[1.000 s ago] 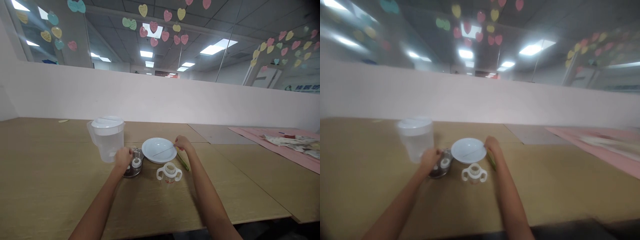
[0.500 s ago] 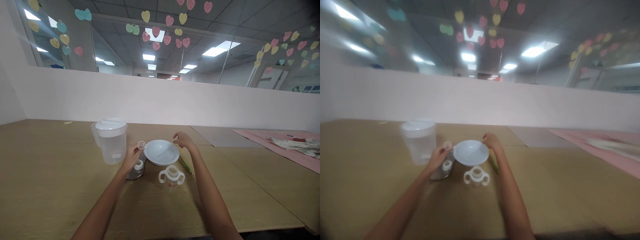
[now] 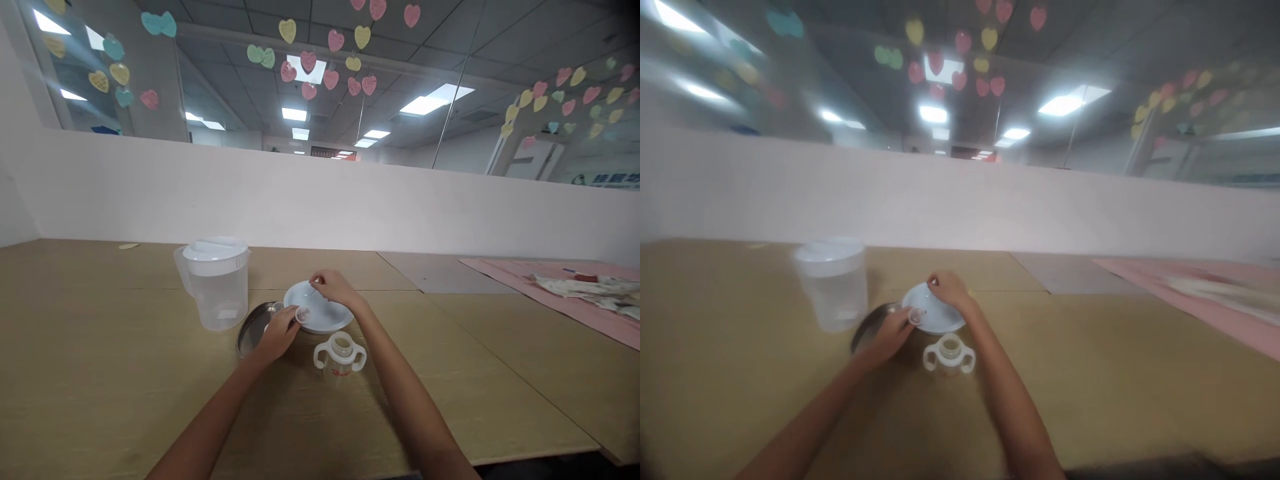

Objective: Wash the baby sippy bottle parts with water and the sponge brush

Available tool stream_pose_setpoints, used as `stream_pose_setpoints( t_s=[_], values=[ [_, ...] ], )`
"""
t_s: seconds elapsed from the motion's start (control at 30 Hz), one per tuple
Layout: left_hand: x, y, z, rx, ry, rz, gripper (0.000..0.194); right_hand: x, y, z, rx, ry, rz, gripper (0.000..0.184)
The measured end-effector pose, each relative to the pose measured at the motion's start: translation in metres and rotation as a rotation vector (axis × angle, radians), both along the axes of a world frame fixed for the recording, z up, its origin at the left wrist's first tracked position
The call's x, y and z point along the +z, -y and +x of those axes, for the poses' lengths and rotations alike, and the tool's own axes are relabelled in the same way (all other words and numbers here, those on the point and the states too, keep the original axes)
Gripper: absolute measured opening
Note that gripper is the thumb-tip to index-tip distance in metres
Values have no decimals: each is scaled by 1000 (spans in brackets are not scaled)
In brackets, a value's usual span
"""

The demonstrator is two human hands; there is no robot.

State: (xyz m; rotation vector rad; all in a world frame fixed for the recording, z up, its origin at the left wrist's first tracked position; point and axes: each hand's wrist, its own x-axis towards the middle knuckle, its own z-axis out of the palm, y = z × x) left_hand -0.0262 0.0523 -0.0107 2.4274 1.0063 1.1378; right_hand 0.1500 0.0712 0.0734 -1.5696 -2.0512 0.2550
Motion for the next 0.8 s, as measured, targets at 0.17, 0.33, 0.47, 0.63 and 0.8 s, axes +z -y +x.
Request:
stream_pose_setpoints(
  t_s=[0.17,0.33,0.47,0.63,0.8],
  values=[
    [-9,-1,5,30,-4,46,23,-12,-8,-3,48,-9,-10,40],
    [-9,-4,7,22,-30,9,25,0,4,2,-34,-81,183,60],
    [-10,-7,8,18,-45,1,29,27,34,-1,-64,-289,427,69],
    [-13,-7,11,33,-61,15,29,42,63,-16,29,-391,529,70],
    [-12,-7,11,27,-78,30,28,39,69,-25,62,-313,529,71]
  ],
)
